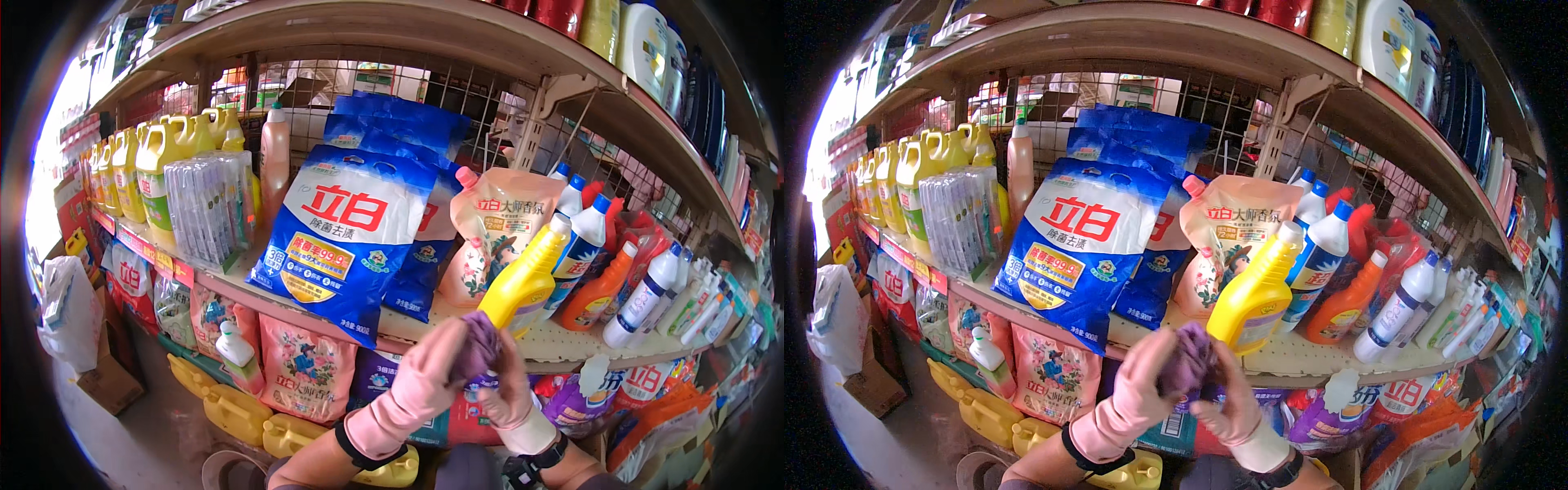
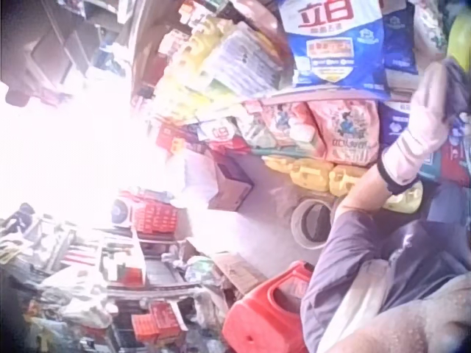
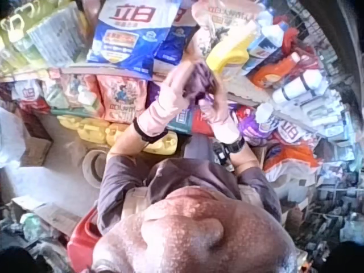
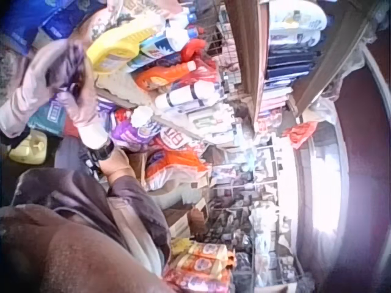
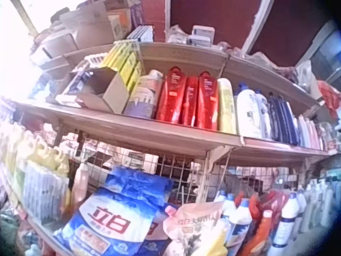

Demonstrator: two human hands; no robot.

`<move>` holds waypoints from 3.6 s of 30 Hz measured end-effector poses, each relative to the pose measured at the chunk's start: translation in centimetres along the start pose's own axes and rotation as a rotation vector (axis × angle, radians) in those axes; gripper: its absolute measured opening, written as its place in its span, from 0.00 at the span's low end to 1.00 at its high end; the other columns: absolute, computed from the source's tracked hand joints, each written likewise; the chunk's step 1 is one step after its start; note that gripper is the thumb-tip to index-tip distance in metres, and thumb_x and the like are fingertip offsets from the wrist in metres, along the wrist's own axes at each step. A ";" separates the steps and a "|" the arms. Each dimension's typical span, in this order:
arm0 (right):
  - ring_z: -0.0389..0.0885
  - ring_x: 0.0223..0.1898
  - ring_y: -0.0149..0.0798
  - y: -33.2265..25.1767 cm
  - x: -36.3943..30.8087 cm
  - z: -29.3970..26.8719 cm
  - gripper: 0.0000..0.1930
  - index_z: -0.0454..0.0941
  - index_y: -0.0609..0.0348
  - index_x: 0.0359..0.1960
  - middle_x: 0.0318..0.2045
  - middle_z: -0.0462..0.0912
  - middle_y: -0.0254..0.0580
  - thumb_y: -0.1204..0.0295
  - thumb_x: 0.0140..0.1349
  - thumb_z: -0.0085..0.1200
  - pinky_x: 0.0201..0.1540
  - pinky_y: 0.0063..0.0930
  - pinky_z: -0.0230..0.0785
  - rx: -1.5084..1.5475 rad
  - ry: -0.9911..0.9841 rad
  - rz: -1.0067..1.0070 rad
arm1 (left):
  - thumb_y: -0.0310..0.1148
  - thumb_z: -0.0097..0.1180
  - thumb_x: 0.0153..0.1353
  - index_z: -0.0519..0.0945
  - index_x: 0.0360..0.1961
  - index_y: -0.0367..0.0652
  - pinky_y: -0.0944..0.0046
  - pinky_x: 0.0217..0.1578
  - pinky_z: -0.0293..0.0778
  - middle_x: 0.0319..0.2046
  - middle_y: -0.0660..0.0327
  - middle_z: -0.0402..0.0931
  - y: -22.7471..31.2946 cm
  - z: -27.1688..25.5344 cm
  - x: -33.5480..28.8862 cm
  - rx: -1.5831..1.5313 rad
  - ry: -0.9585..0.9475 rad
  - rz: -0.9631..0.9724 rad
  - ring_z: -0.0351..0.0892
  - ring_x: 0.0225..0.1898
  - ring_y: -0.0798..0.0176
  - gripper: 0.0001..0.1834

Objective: Wipe down shelves and organize detergent products in a retail store.

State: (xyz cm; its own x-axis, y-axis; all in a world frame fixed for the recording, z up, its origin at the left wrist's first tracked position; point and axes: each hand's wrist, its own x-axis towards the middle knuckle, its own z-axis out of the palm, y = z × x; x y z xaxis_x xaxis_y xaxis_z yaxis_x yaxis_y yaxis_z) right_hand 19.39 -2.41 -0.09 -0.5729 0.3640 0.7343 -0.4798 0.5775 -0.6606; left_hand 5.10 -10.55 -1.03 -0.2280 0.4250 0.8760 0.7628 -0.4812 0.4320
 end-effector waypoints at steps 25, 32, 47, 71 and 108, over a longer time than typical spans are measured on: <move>0.69 0.59 0.53 4.8 50.4 11.0 0.18 0.77 0.45 0.50 0.58 0.72 0.40 0.72 0.58 0.47 0.62 0.39 0.63 -1.640 -0.499 -0.856 | 0.46 0.62 0.50 0.77 0.40 0.31 0.50 0.54 0.63 0.35 0.45 0.77 -13.1 -17.9 6.9 0.664 0.496 -0.731 0.74 0.43 0.43 0.26; 0.76 0.45 0.55 8.6 55.4 10.6 0.18 0.74 0.44 0.52 0.49 0.74 0.40 0.71 0.60 0.44 0.46 0.43 0.74 -1.742 -0.506 -0.667 | 0.45 0.59 0.53 0.77 0.42 0.30 0.49 0.57 0.60 0.38 0.44 0.76 -13.7 -18.0 6.9 0.597 0.490 -0.774 0.73 0.46 0.43 0.26; 0.78 0.37 0.51 9.4 54.3 11.3 0.12 0.76 0.53 0.46 0.41 0.79 0.49 0.72 0.60 0.51 0.38 0.41 0.71 -1.381 -0.240 -0.262 | 0.47 0.58 0.54 0.75 0.47 0.31 0.44 0.62 0.57 0.44 0.44 0.75 -13.9 -17.9 7.4 0.616 0.489 -0.795 0.72 0.51 0.43 0.29; 0.79 0.29 0.28 5.9 45.3 10.1 0.23 0.75 0.62 0.51 0.34 0.83 0.39 0.79 0.50 0.61 0.34 0.24 0.73 -1.088 -0.488 0.345 | 0.44 0.55 0.54 0.74 0.49 0.32 0.45 0.64 0.54 0.49 0.42 0.73 -13.8 -18.6 7.6 0.604 0.397 -0.882 0.68 0.55 0.40 0.27; 0.78 0.51 0.42 3.2 43.4 14.8 0.20 0.68 0.51 0.61 0.49 0.80 0.45 0.62 0.70 0.46 0.54 0.31 0.69 -0.714 -0.346 0.675 | 0.31 0.58 0.41 0.75 0.56 0.61 0.41 0.64 0.52 0.63 0.56 0.62 -14.2 -15.5 15.3 0.480 0.236 -0.527 0.63 0.60 0.40 0.34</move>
State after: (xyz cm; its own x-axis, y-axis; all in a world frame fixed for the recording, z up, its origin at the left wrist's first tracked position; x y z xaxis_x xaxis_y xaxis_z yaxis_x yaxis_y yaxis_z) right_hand -16.82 4.42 27.38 -0.7893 0.6077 0.0875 0.4515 0.6710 -0.5881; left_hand -18.65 -9.12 9.53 -0.7187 0.3048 0.6250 0.6843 0.1504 0.7135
